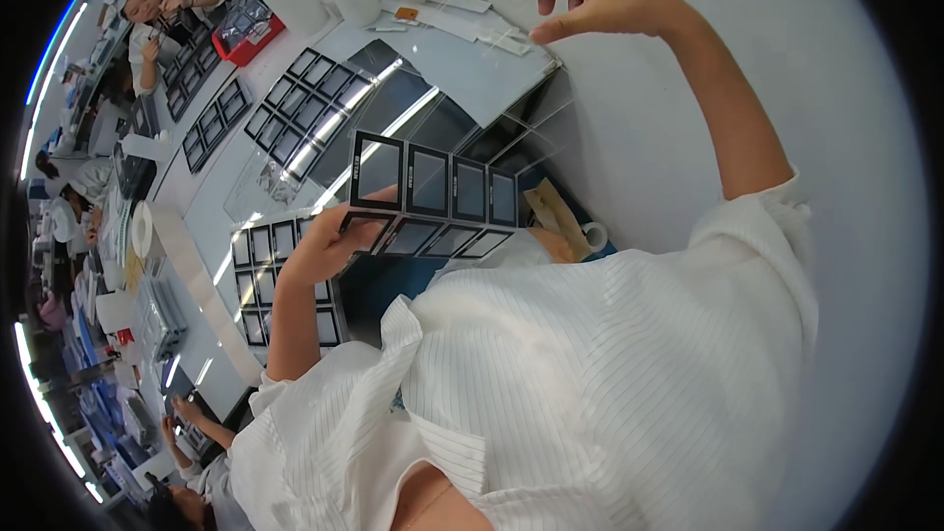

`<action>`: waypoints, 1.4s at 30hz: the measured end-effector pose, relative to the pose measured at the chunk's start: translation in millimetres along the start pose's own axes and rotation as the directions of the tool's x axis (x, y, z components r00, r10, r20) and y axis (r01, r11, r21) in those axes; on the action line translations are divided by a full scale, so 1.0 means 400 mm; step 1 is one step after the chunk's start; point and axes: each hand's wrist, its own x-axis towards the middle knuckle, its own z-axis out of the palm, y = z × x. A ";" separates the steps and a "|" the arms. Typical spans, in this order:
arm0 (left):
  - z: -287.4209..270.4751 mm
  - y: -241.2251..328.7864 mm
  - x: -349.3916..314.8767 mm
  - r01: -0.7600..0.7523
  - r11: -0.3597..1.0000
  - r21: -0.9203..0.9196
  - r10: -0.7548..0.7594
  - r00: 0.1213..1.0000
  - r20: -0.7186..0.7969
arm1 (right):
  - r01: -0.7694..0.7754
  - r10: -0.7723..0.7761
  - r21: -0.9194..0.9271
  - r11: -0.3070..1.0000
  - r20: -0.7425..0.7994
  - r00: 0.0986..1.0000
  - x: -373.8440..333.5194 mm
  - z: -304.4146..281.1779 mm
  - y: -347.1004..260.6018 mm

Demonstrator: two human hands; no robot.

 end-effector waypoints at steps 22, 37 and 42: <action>0.053 0.144 0.021 -0.056 0.847 0.529 -0.051 0.981 0.185 | 0.398 -0.290 -0.418 0.817 0.299 0.909 -0.006 0.172 -0.158; -0.505 -0.072 -0.201 0.158 0.734 -0.661 -0.068 0.985 0.159 | -0.485 0.547 0.284 0.827 -0.210 0.810 -0.415 -0.085 0.207; -0.176 0.154 -0.069 0.222 0.967 -0.123 -0.247 0.932 -0.266 | -0.679 0.688 0.175 0.713 0.016 0.726 -0.539 0.231 0.359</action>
